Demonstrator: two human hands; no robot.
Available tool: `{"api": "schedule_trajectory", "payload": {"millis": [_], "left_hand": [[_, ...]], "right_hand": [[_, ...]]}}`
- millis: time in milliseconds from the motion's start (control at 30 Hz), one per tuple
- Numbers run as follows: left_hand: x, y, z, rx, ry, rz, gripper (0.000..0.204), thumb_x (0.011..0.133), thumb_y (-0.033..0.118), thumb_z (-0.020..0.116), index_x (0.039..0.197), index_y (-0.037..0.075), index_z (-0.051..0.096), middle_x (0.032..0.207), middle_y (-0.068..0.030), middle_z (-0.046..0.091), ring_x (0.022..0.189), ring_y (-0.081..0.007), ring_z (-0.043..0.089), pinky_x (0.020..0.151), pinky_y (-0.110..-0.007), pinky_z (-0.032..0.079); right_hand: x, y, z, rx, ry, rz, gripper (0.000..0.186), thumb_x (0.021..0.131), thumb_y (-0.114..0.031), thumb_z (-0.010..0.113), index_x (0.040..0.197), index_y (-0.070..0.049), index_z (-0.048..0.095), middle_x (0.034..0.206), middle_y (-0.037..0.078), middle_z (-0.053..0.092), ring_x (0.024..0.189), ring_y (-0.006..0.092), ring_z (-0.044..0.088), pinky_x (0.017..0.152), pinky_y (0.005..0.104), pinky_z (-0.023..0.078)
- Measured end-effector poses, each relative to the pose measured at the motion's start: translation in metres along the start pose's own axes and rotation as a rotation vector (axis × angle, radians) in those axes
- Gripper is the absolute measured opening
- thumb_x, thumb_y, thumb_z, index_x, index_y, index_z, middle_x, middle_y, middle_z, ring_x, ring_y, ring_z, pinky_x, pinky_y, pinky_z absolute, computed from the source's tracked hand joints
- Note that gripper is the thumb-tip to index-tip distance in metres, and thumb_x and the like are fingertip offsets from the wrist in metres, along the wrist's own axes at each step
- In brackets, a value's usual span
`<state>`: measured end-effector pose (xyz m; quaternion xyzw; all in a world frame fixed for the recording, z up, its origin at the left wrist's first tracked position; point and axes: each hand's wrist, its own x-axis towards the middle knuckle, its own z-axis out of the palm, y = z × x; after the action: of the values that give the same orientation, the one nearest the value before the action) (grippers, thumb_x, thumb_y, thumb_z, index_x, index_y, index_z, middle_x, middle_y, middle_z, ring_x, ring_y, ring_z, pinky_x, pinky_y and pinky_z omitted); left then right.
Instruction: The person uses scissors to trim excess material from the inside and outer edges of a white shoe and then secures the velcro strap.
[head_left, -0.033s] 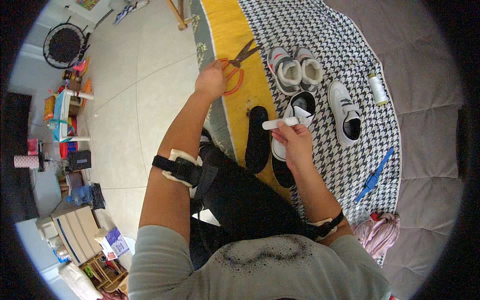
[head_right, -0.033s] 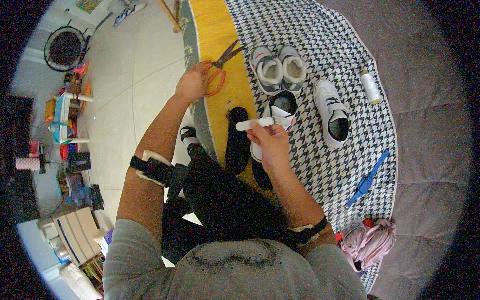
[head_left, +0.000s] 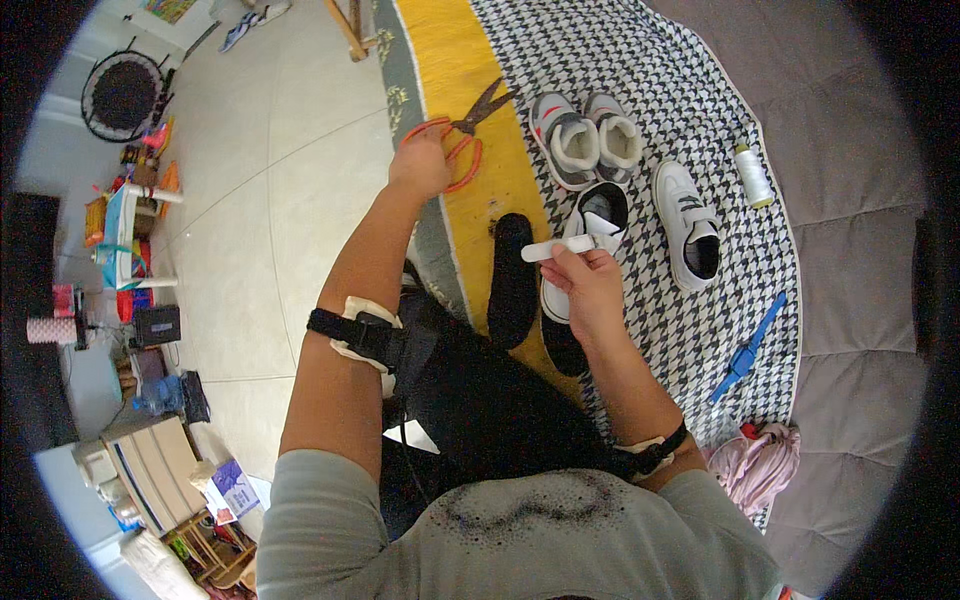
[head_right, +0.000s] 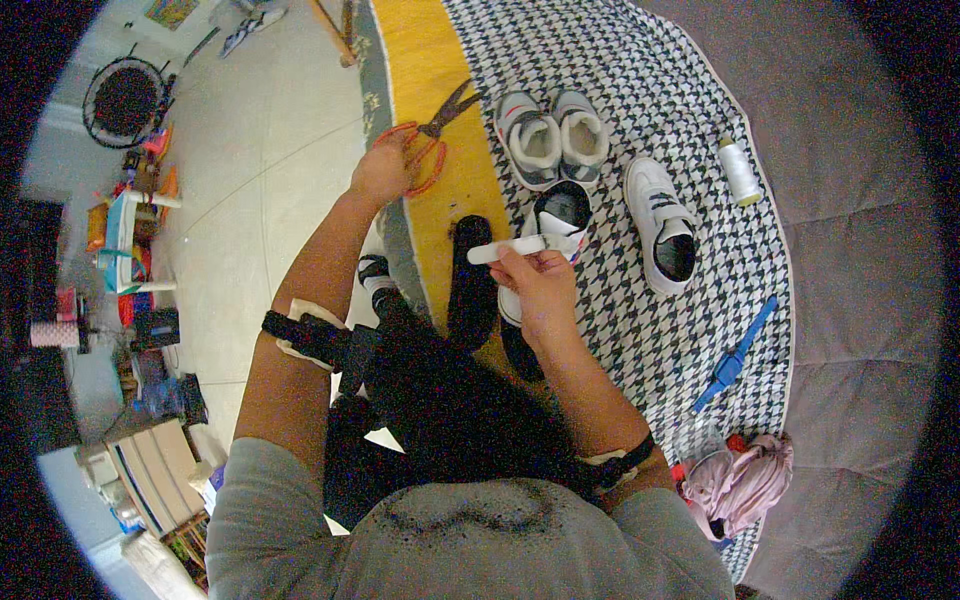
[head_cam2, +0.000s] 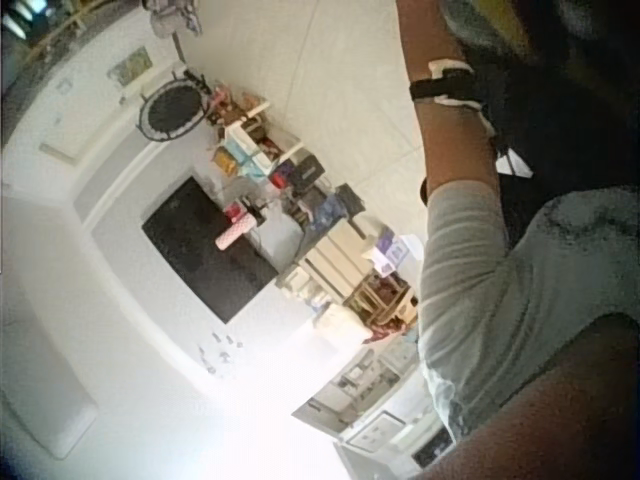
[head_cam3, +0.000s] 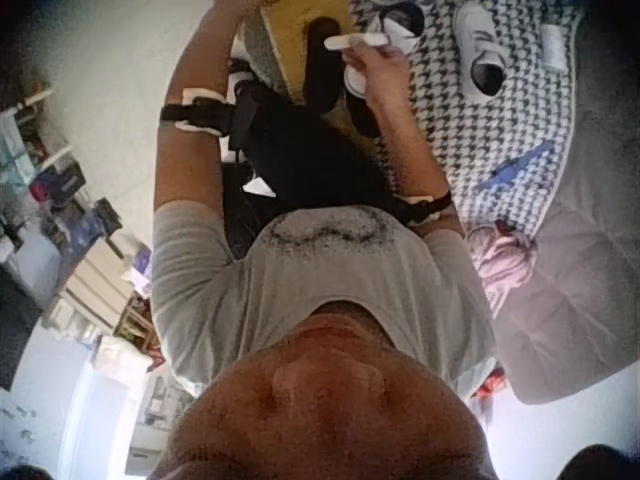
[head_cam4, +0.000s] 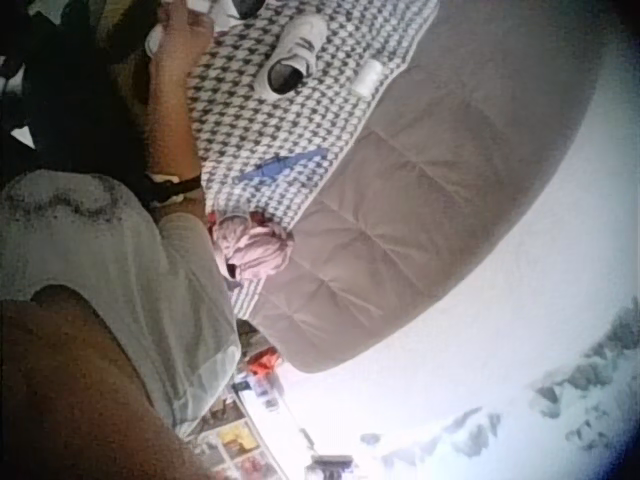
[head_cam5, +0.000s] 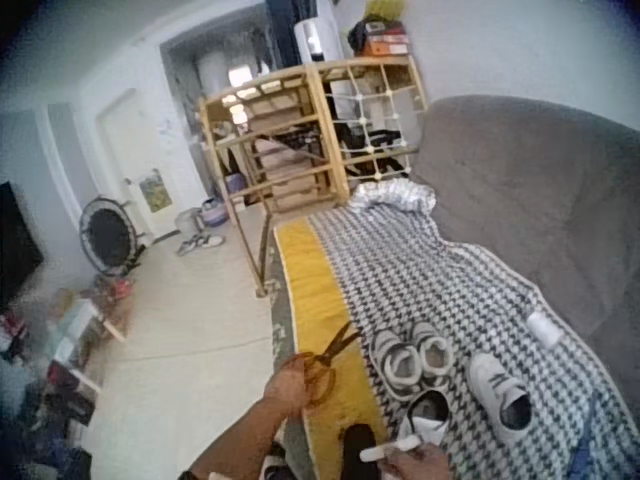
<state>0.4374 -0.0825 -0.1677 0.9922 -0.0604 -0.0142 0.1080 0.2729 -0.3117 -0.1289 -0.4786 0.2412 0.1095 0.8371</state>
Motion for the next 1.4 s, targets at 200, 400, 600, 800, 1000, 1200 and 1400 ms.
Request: {"api": "schedule_trajectory", "payload": {"millis": [200,400,600,800,1000,1200,1400], "left_hand": [[0.01,0.022,0.002,0.037,-0.039,-0.237,0.057,0.073,0.039,0.059,0.117,0.004,0.049,0.115,-0.0197,0.051,0.106,-0.0315,0.051,0.088,-0.039,0.044],[-0.032,0.012,-0.023,-0.501,0.251,-0.23,0.032,0.067,0.022,0.065,0.093,0.006,0.053,0.091,-0.0144,0.059,0.08,-0.03,0.057,0.069,-0.036,0.045],[-0.127,0.027,-0.082,-1.15,0.1,-0.093,0.008,0.082,0.003,0.053,0.088,0.002,0.049,0.077,-0.0038,0.055,0.065,-0.0087,0.048,0.06,-0.021,0.041],[-0.227,0.081,-0.149,-1.318,0.101,-0.155,0.022,0.079,0.007,0.064,0.093,0.002,0.047,0.089,-0.009,0.059,0.083,-0.0126,0.057,0.072,-0.025,0.047],[-0.299,0.097,-0.136,-1.195,0.327,-0.188,0.037,0.067,-0.003,0.071,0.093,0.006,0.047,0.082,-0.0001,0.051,0.078,-0.0071,0.05,0.07,-0.02,0.042],[-0.357,0.082,-0.124,-1.364,0.193,-0.493,0.029,0.069,-0.003,0.068,0.09,0.005,0.048,0.075,0.0017,0.048,0.067,-0.0062,0.046,0.058,-0.021,0.039],[-0.373,0.076,-0.105,-1.646,0.168,-0.602,0.035,0.067,-0.005,0.068,0.092,0.007,0.046,0.072,0.0002,0.049,0.057,-0.0092,0.048,0.047,-0.021,0.037]], "right_hand": [[-0.002,-0.004,0.001,-0.022,0.058,0.006,0.017,0.079,-0.009,0.064,0.089,0.003,0.058,0.081,0.009,0.062,0.069,0.014,0.06,0.062,0.0236,0.051],[-0.012,-0.011,0.011,-0.084,0.009,-0.072,0.018,0.078,-0.01,0.065,0.089,0.004,0.06,0.077,0.008,0.062,0.067,0.013,0.06,0.061,0.0228,0.05],[-0.03,-0.022,0.024,-0.2,-0.075,-0.278,0.02,0.077,-0.011,0.067,0.092,0.001,0.062,0.076,0.005,0.062,0.064,0.0086,0.057,0.057,0.0196,0.044],[-0.083,-0.036,0.058,-0.3,-0.316,-0.317,0.02,0.077,-0.009,0.066,0.094,0.001,0.062,0.074,0.003,0.062,0.062,0.0047,0.054,0.056,0.0181,0.041],[-0.128,0.001,0.069,-0.307,-0.558,-0.223,0.02,0.077,-0.007,0.065,0.094,0.003,0.062,0.073,0.002,0.061,0.063,0.003,0.053,0.055,0.0172,0.041],[-0.151,0.038,0.065,-0.255,-0.705,0.13,0.024,0.078,-0.009,0.064,0.099,0.001,0.06,0.087,0.006,0.062,0.076,0.0112,0.06,0.068,0.0223,0.051],[-0.151,0.054,0.06,-0.031,-0.793,0.252,0.031,0.078,-0.008,0.064,0.108,-0.001,0.056,0.101,0.01,0.061,0.092,0.0155,0.059,0.078,0.0262,0.049]]}}
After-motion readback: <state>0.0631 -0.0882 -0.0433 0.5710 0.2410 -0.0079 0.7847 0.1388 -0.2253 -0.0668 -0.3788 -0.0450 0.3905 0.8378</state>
